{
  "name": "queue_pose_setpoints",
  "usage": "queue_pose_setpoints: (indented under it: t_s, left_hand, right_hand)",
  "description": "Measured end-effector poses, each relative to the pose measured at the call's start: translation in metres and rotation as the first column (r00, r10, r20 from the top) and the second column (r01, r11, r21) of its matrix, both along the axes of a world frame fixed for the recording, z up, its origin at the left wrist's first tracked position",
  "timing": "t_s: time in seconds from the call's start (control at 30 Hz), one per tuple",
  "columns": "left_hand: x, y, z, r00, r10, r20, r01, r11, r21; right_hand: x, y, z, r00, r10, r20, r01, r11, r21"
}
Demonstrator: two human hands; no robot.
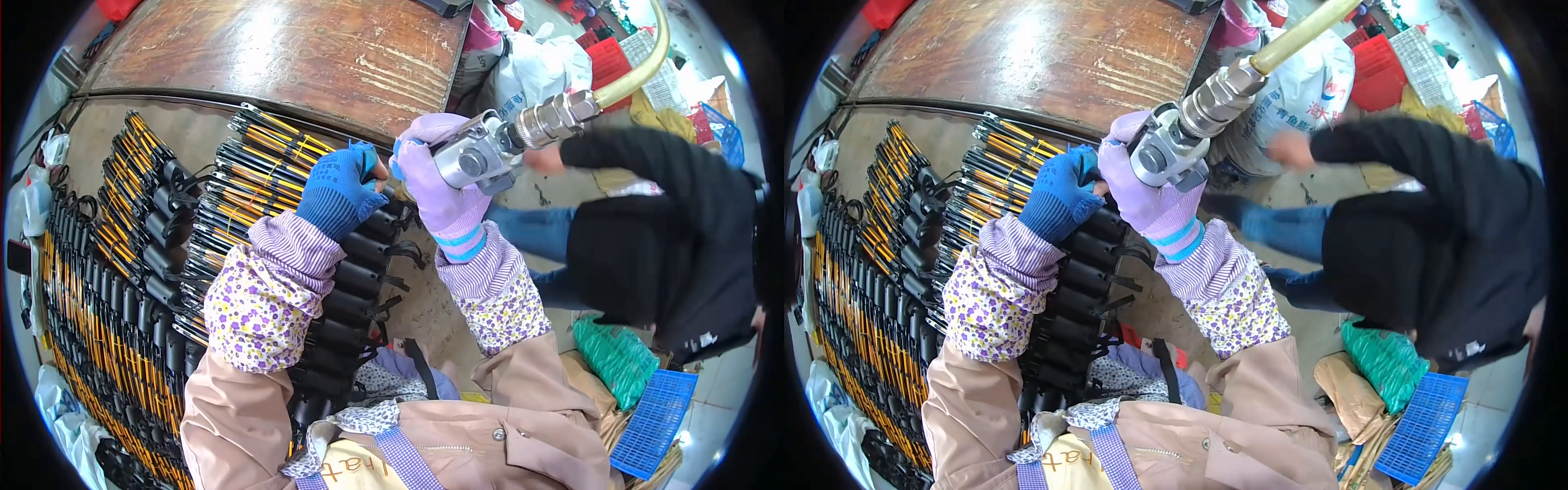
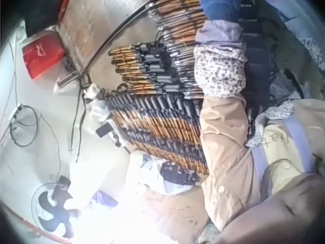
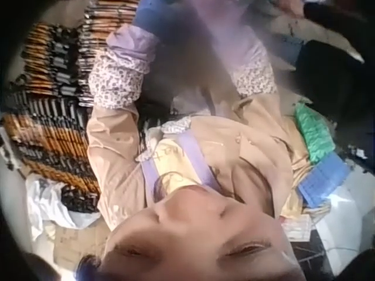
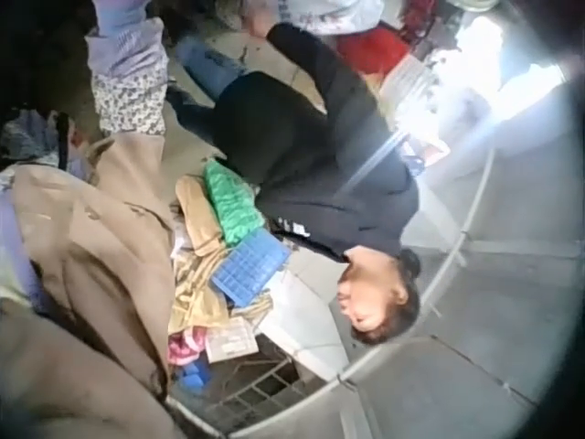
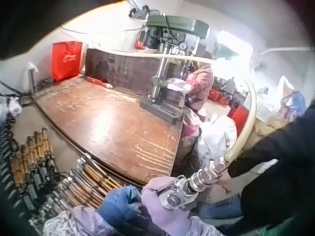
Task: Using a pneumatic tool to process or assemble a large array of tool components arranged on a workbench.
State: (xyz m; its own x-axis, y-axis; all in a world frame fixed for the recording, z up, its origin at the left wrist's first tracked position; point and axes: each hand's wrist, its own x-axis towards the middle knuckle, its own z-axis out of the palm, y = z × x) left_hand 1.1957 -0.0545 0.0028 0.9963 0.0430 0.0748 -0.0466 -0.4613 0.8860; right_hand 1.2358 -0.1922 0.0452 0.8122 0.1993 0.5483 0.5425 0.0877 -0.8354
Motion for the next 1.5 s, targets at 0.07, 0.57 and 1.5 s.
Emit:
queue_pose_setpoints:
  t_s: [0.07, 0.57, 1.5]
  left_hand:
    - [-0.001, 0.001, 0.001, 1.0, 0.009, -0.002, -0.009, 1.0, 0.03]
    - [-0.016, -0.002, 0.009, 0.996, -0.085, 0.038, 0.089, 0.99, -0.108]
    - [-0.038, -0.017, -0.005, 0.921, -0.135, 0.366, 0.082, 0.984, 0.157]
  right_hand:
    - [0.001, 0.002, -0.004, 1.0, 0.004, -0.003, -0.004, 1.0, 0.006]
    - [-0.011, -0.02, 0.035, 0.984, 0.023, -0.177, -0.006, 0.996, 0.093]
    - [-0.024, -0.018, 0.02, 0.95, 0.116, -0.29, -0.081, 0.988, 0.131]
